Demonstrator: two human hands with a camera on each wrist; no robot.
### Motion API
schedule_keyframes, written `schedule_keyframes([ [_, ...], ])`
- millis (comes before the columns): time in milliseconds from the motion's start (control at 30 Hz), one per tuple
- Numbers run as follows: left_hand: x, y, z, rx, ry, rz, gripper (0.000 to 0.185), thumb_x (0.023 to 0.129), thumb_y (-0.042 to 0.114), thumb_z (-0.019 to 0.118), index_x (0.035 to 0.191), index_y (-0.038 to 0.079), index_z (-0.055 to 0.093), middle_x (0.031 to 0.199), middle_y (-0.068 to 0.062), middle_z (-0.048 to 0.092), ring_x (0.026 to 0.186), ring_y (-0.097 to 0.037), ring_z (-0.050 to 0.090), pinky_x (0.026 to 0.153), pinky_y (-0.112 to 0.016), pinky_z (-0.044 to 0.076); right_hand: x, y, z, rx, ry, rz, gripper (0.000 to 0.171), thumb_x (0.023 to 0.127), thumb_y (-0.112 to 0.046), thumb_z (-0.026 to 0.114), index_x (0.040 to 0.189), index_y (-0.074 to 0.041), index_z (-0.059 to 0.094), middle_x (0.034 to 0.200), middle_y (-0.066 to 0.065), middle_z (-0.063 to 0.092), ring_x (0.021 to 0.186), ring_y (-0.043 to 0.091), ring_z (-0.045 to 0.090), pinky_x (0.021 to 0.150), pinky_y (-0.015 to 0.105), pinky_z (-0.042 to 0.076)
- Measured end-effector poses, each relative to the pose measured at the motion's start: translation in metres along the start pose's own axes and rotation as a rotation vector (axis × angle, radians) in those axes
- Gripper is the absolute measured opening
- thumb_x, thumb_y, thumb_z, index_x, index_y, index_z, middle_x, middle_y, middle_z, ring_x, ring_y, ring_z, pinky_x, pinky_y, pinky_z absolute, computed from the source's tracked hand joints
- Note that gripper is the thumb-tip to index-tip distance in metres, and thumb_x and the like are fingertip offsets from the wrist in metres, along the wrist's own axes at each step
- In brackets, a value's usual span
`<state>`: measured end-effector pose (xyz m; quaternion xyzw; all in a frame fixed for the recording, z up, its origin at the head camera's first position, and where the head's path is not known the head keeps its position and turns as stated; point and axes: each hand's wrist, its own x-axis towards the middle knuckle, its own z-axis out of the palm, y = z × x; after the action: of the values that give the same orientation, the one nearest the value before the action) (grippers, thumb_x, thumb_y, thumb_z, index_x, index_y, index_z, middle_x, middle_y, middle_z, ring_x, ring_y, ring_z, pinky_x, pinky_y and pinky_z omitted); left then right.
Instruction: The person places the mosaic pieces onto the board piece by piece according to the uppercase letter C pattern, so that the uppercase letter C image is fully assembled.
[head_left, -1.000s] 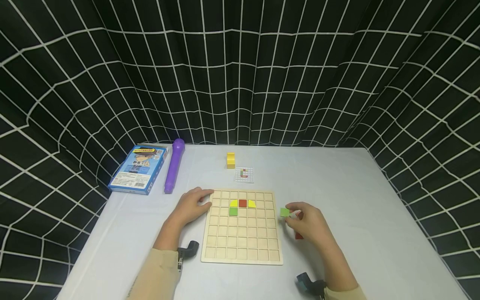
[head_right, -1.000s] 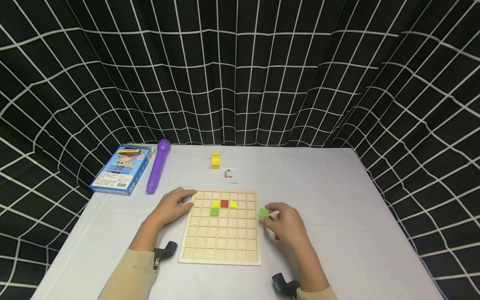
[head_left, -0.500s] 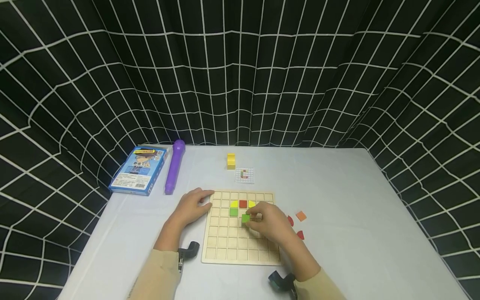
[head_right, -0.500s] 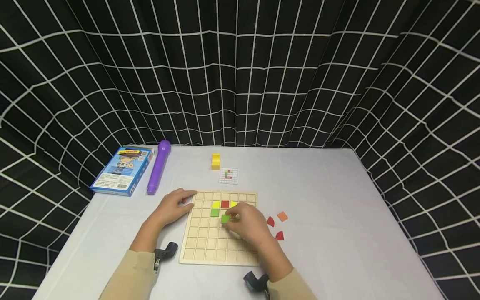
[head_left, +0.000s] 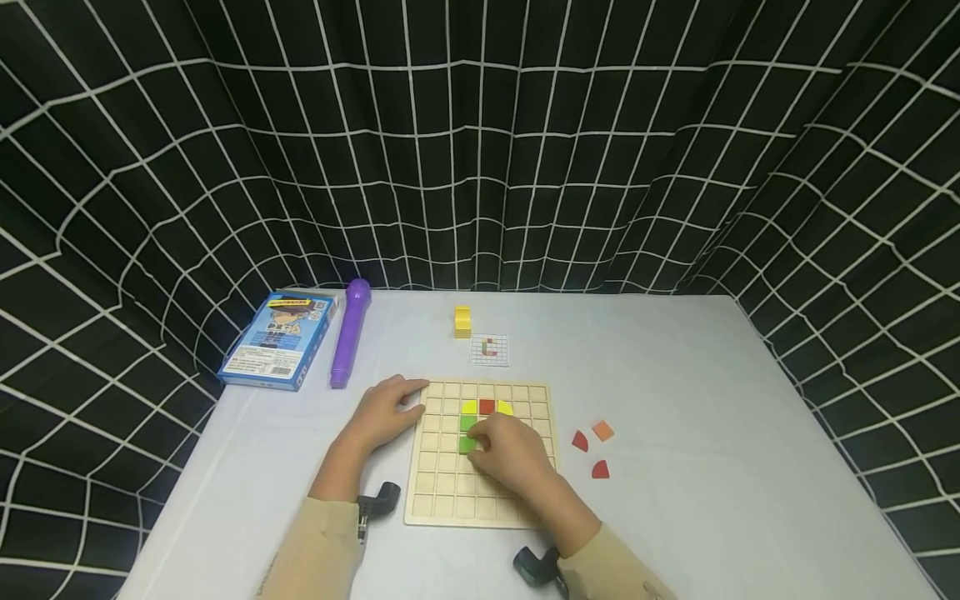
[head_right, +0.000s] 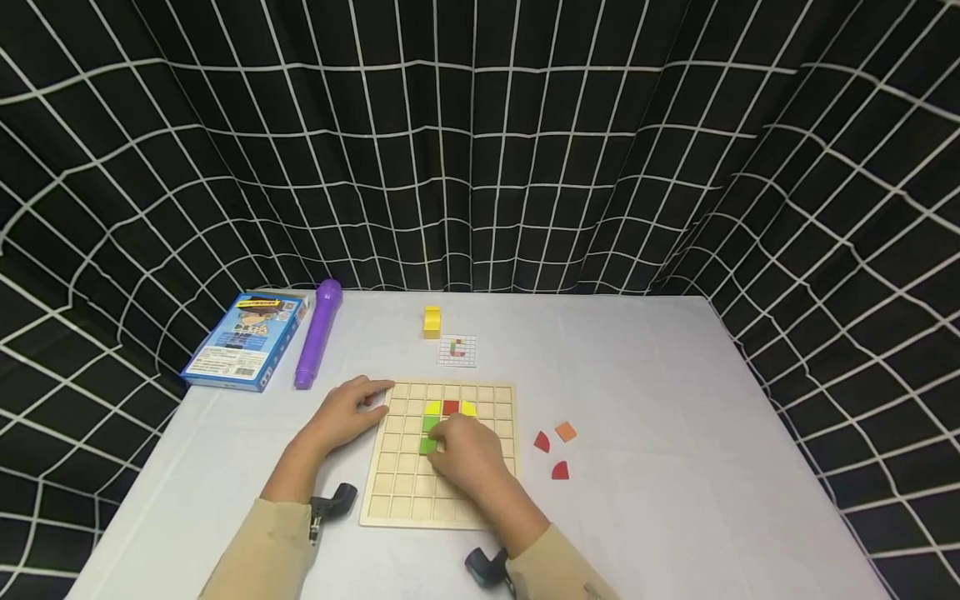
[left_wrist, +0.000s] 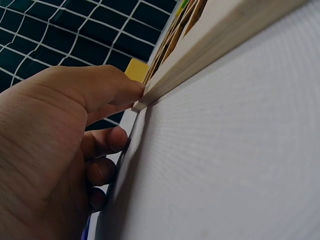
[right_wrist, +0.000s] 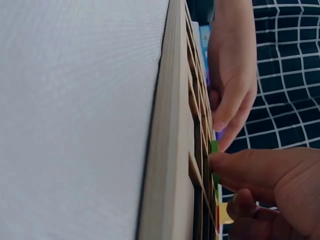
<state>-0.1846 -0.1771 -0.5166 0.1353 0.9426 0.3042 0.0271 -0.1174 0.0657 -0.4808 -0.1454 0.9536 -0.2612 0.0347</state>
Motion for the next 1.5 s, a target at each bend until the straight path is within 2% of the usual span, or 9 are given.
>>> schedule_keyframes([
  [167, 0.001, 0.0, 0.0, 0.004, 0.003, 0.006, 0.046, 0.094, 0.028, 0.072, 0.139, 0.018, 0.066, 0.084, 0.005, 0.05, 0.076, -0.015, 0.045, 0.074, -0.036, 0.038, -0.002, -0.001, 0.001, -0.003, 0.035, 0.038, 0.015, 0.081, -0.017, 0.085, 0.095, -0.015, 0.081, 0.076, -0.009, 0.058, 0.067, 0.01, 0.05, 0.057, 0.027, 0.042],
  [333, 0.001, -0.001, 0.0, 0.011, 0.0, 0.007, 0.046, 0.094, 0.029, 0.072, 0.139, 0.019, 0.066, 0.084, 0.005, 0.05, 0.076, -0.015, 0.045, 0.074, -0.036, 0.038, -0.003, 0.002, -0.002, 0.017, 0.014, 0.06, 0.012, 0.084, -0.022, 0.084, 0.095, -0.019, 0.084, 0.087, -0.008, 0.071, 0.071, 0.008, 0.054, 0.062, 0.028, 0.045],
  [500, 0.001, -0.002, -0.001, 0.014, 0.0, 0.003, 0.046, 0.094, 0.029, 0.072, 0.139, 0.019, 0.066, 0.084, 0.005, 0.049, 0.076, -0.015, 0.045, 0.074, -0.036, 0.038, 0.0, 0.005, -0.006, 0.023, -0.016, 0.047, 0.012, 0.085, -0.025, 0.084, 0.096, -0.021, 0.084, 0.08, -0.011, 0.068, 0.067, 0.008, 0.051, 0.059, 0.027, 0.043],
  [600, 0.0, -0.002, -0.001, 0.011, 0.004, -0.005, 0.046, 0.094, 0.03, 0.072, 0.139, 0.02, 0.066, 0.085, 0.005, 0.05, 0.077, -0.015, 0.046, 0.075, -0.036, 0.038, 0.002, 0.004, -0.005, 0.008, 0.003, 0.046, 0.009, 0.085, -0.025, 0.084, 0.093, -0.021, 0.084, 0.077, -0.012, 0.066, 0.065, 0.008, 0.05, 0.057, 0.027, 0.042],
  [733, 0.001, -0.003, 0.0, 0.005, 0.006, -0.004, 0.046, 0.094, 0.029, 0.072, 0.139, 0.019, 0.066, 0.085, 0.005, 0.051, 0.078, -0.015, 0.046, 0.075, -0.037, 0.038, 0.004, 0.003, -0.004, -0.021, 0.038, 0.046, 0.007, 0.085, -0.022, 0.083, 0.092, -0.019, 0.084, 0.082, -0.009, 0.071, 0.067, 0.007, 0.053, 0.059, 0.027, 0.045],
  [1067, 0.0, -0.002, 0.002, -0.003, 0.005, -0.001, 0.046, 0.094, 0.029, 0.072, 0.138, 0.019, 0.066, 0.086, 0.006, 0.052, 0.079, -0.015, 0.047, 0.077, -0.037, 0.039, 0.015, 0.026, -0.018, 0.008, 0.157, 0.18, 0.032, 0.085, -0.01, 0.078, 0.117, -0.009, 0.076, 0.067, -0.003, 0.052, 0.059, 0.014, 0.047, 0.05, 0.03, 0.036],
  [1167, 0.0, -0.001, 0.002, -0.003, 0.006, -0.002, 0.046, 0.094, 0.028, 0.073, 0.138, 0.019, 0.066, 0.086, 0.006, 0.052, 0.08, -0.015, 0.047, 0.078, -0.037, 0.039, 0.02, 0.03, -0.021, 0.003, 0.146, 0.196, 0.029, 0.087, -0.014, 0.078, 0.116, -0.011, 0.077, 0.071, -0.002, 0.058, 0.064, 0.015, 0.051, 0.053, 0.031, 0.039],
  [1333, 0.0, -0.001, 0.002, -0.003, 0.001, -0.008, 0.046, 0.094, 0.029, 0.073, 0.139, 0.019, 0.066, 0.086, 0.006, 0.052, 0.079, -0.015, 0.047, 0.077, -0.037, 0.039, 0.025, 0.035, -0.023, -0.009, 0.103, 0.235, 0.022, 0.089, -0.018, 0.079, 0.111, -0.014, 0.08, 0.09, 0.002, 0.072, 0.08, 0.019, 0.063, 0.066, 0.037, 0.051],
  [1500, 0.0, -0.001, 0.002, -0.009, 0.006, -0.008, 0.047, 0.094, 0.029, 0.073, 0.139, 0.02, 0.066, 0.086, 0.006, 0.052, 0.079, -0.015, 0.047, 0.078, -0.037, 0.039, 0.028, 0.038, -0.026, -0.012, 0.078, 0.238, 0.022, 0.088, -0.018, 0.08, 0.11, -0.016, 0.081, 0.098, 0.004, 0.074, 0.091, 0.023, 0.067, 0.076, 0.042, 0.054],
])
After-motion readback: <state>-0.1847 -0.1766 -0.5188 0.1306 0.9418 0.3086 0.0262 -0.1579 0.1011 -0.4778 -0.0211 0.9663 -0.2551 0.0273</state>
